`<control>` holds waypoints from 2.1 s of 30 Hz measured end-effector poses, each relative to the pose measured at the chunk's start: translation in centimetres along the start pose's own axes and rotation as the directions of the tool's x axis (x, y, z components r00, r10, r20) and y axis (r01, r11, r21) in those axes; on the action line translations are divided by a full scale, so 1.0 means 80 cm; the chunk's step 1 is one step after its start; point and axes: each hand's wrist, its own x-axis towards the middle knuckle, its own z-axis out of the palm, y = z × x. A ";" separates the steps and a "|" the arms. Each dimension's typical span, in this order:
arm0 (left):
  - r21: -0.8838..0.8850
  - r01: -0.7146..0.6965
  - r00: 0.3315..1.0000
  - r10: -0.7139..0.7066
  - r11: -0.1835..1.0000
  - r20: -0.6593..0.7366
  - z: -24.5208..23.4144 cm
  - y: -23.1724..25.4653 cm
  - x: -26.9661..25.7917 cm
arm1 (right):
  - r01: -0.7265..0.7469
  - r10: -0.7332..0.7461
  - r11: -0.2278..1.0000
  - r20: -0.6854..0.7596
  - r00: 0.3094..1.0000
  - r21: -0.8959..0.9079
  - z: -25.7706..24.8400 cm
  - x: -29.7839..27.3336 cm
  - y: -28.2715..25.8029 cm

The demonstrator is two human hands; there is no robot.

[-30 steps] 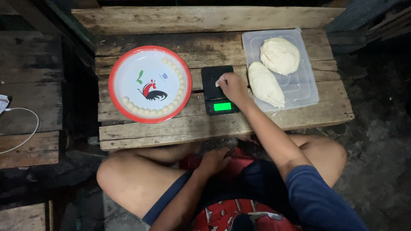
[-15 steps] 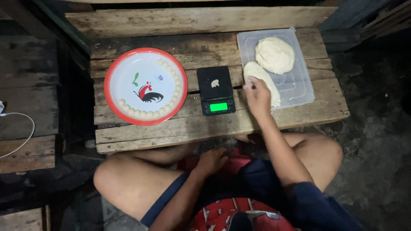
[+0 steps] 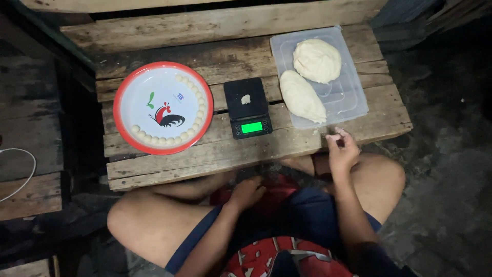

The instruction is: The person portions dough from a large mass, weighs each piece on a digital scale, rolls it into a ball, and places it on a plate. This process is repeated multiple times.

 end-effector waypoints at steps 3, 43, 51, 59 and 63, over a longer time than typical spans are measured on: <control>-0.029 0.051 0.998 -0.050 0.998 0.035 0.002 -0.013 0.006 | -0.259 0.259 0.952 0.025 0.966 0.164 0.030 -0.002 0.023; 0.789 -0.154 0.581 0.700 0.595 -0.415 -0.043 0.152 0.260 | 0.335 -0.339 0.940 -0.073 0.938 -0.061 0.065 0.021 -0.002; 0.893 -0.168 0.593 0.766 0.418 -0.248 -0.058 0.167 0.274 | 0.362 -0.380 0.924 -0.205 0.902 -0.119 0.079 0.021 0.008; 0.561 -0.268 0.545 0.603 0.783 -0.583 -0.058 0.193 0.227 | 0.375 -0.380 0.925 -0.210 0.901 -0.066 0.072 0.024 -0.005; 0.004 -0.445 0.650 0.326 0.896 -0.686 -0.064 0.188 0.214 | 0.394 -0.411 0.912 -0.235 0.881 -0.118 0.075 0.024 -0.008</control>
